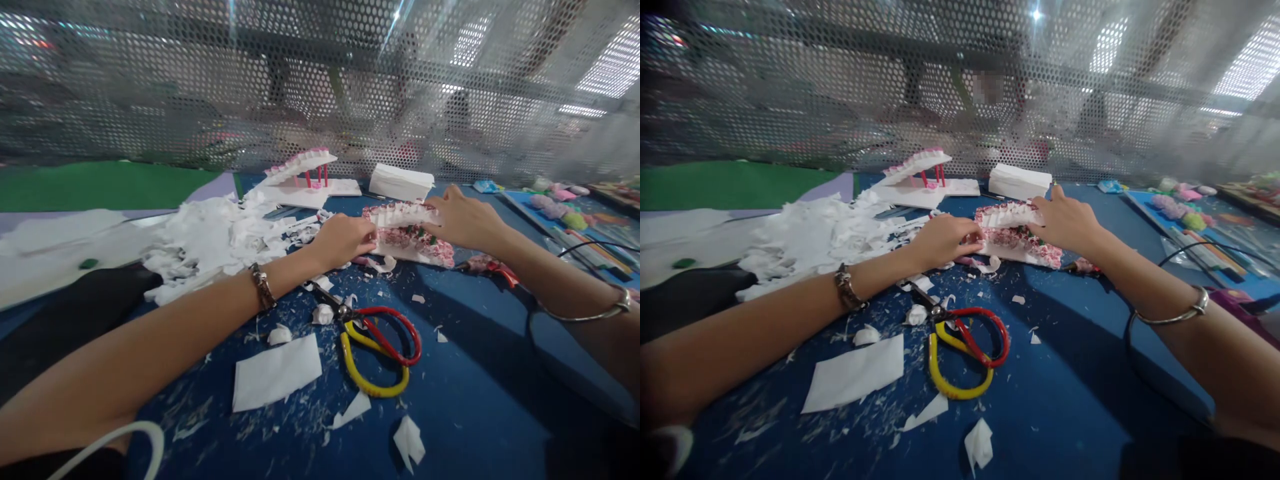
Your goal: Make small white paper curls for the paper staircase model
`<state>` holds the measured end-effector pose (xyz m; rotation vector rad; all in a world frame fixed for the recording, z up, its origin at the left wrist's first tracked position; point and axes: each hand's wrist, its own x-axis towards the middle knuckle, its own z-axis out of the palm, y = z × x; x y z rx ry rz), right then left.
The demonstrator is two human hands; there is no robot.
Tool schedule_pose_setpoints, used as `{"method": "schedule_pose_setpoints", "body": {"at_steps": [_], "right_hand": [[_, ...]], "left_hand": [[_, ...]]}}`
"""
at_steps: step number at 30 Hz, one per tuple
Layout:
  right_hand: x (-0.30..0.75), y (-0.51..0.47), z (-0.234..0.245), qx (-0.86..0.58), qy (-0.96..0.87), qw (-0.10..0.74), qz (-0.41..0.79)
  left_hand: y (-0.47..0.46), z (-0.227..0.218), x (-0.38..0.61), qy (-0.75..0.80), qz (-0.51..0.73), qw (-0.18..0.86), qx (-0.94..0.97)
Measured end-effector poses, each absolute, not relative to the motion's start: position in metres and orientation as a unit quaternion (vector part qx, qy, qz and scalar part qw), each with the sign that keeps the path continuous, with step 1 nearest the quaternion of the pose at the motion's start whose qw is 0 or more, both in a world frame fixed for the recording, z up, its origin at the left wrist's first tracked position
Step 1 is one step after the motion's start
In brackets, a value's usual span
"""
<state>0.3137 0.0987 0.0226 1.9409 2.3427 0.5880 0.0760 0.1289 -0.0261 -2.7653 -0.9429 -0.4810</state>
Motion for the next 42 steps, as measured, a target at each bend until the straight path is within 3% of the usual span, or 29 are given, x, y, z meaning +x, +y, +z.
{"method": "schedule_pose_setpoints", "body": {"at_steps": [14, 23, 42], "right_hand": [[0.309, 0.096, 0.023, 0.628, 0.752, 0.032, 0.200], [0.312, 0.099, 0.021, 0.618, 0.757, 0.028, 0.211], [0.312, 0.098, 0.021, 0.617, 0.758, 0.028, 0.210]], "left_hand": [[0.137, -0.028, 0.080, -0.327, -0.166, 0.111, -0.923], [0.145, -0.019, 0.068, -0.223, -0.150, 0.128, -0.955], [0.154, -0.025, 0.072, -0.206, -0.142, 0.147, -0.957]]}}
